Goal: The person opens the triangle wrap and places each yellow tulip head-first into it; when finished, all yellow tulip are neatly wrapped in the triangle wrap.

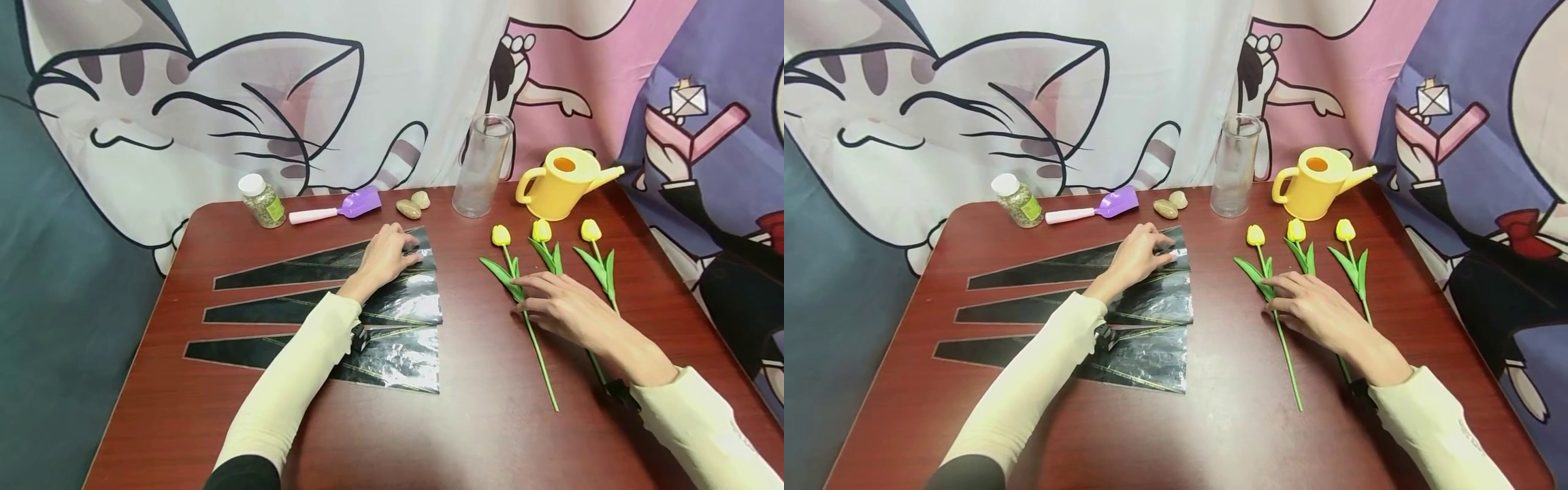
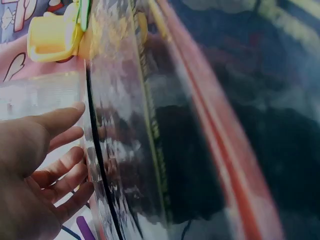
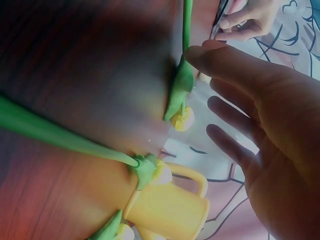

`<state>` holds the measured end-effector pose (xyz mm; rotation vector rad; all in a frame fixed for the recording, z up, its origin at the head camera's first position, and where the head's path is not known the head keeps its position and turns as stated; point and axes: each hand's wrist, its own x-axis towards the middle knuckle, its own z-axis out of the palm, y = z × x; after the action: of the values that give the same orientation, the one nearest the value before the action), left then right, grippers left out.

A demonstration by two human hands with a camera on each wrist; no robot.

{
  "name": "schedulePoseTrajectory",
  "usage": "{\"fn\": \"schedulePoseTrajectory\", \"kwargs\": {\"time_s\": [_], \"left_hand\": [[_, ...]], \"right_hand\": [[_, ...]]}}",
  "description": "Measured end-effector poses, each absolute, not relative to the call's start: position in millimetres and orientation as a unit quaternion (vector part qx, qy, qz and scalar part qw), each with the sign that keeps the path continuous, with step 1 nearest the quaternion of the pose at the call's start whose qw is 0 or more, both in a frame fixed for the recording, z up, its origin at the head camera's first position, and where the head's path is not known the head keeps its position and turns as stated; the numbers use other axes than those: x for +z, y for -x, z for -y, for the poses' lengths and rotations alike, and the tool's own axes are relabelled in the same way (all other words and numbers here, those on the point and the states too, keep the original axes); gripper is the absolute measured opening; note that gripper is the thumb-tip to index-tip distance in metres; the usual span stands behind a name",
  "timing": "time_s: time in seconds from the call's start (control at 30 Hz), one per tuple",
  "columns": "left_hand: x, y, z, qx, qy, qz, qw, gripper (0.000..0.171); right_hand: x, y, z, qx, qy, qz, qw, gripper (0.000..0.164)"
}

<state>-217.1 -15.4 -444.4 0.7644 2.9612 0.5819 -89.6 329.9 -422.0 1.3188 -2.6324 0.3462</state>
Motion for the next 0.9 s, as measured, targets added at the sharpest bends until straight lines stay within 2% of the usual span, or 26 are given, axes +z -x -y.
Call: {"fn": "schedulePoseTrajectory", "kwargs": {"time_s": [0.33,0.6,0.73,0.9], "left_hand": [[-449.0,217.9,11.4,0.2,-0.233,-0.952,0.0,0.026],[-442.7,215.7,12.2,0.2,-0.235,-0.95,-0.052,0.013],[-439.2,215.2,13.4,0.21,-0.241,-0.945,-0.07,0.012],[-440.7,213.9,14.6,0.214,-0.236,-0.946,-0.064,0.01]], "right_hand": [[-422.5,99.6,-330.0,0.113,-0.468,0.872,0.086,0.031],[-421.7,106.3,-326.0,0.109,-0.491,0.86,0.088,0.023],[-419.2,108.6,-320.8,0.071,-0.517,0.848,0.091,0.02],[-417.5,111.1,-310.2,-0.001,-0.559,0.823,0.099,0.021]]}}
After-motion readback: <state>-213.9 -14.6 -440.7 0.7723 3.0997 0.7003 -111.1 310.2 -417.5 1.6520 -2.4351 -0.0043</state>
